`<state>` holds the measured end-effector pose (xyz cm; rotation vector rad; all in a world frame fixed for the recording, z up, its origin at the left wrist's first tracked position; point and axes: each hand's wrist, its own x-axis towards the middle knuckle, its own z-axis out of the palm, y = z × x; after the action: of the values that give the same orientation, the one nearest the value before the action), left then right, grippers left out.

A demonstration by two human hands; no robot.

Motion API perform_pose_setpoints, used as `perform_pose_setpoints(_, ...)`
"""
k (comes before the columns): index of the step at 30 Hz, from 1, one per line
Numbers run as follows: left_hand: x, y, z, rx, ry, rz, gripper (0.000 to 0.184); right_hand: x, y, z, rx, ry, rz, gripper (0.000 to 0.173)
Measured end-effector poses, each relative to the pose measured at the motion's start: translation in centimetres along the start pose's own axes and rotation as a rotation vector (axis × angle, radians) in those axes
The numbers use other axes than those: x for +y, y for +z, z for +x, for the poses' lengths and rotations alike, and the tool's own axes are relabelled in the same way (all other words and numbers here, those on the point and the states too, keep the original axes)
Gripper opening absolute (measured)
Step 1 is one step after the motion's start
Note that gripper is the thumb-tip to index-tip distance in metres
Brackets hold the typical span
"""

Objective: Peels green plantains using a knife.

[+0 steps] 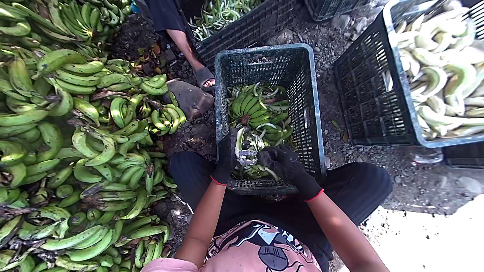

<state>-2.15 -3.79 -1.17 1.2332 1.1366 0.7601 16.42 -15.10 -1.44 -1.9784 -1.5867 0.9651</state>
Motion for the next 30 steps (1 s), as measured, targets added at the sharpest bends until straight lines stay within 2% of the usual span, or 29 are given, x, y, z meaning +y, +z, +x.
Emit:
perform_pose_setpoints(2,0.1,0.6,-0.4,-0.018,0.053,0.04,0.054,-0.4,0.2,0.5,0.02,0.073,0.043,0.058)
perform_pose_setpoints(6,0.0,2.1,-1.5,0.087,0.029,0.048,0.044,-1.1,0.2,1.7,0.209,0.232,0.166,0.064)
perform_pose_setpoints(10,0.4,1.7,-1.1,0.134,0.022,0.183,0.048,0.4,-3.3,3.3,0.225,0.301,0.22,0.072)
perform_pose_setpoints(12,0.4,0.5,-0.8,0.102,0.07,0.35,0.051,1.3,-5.9,3.1,0.162,0.285,0.073,0.075)
perform_pose_setpoints(14,0.3,-0.3,-0.5,0.09,0.08,0.463,0.05,2.2,-7.6,2.0,0.025,0.288,-0.171,0.074)
perform_pose_setpoints(17,1.3,-0.4,-0.4,-0.009,0.028,0.731,0.048,3.0,-7.4,0.0,-0.219,0.385,-0.335,0.073)
perform_pose_setpoints(19,1.7,0.5,0.2,-0.165,0.032,1.014,0.05,3.8,-5.9,-1.1,-0.262,0.397,-0.323,0.073)
perform_pose_setpoints(22,1.6,4.0,1.7,-0.356,0.018,1.142,0.051,3.3,-4.9,-2.3,-0.372,0.424,-0.143,0.069)
perform_pose_setpoints(24,2.5,8.2,2.7,-0.446,-0.019,1.02,0.048,2.2,-5.3,-2.5,-0.459,0.384,-0.118,0.073)
perform_pose_setpoints(26,4.4,14.5,3.7,-0.484,-0.088,0.594,0.047,2.0,-6.1,-2.3,-0.457,0.354,-0.124,0.077)
perform_pose_setpoints(28,8.2,20.3,3.9,-0.714,-0.17,0.149,0.051,2.1,-7.5,-2.6,-0.431,0.331,-0.079,0.073)
perform_pose_setpoints(30,12.1,25.1,4.3,-0.854,-0.076,-0.002,0.051,2.6,-8.5,-2.7,-0.358,0.327,-0.031,0.072)
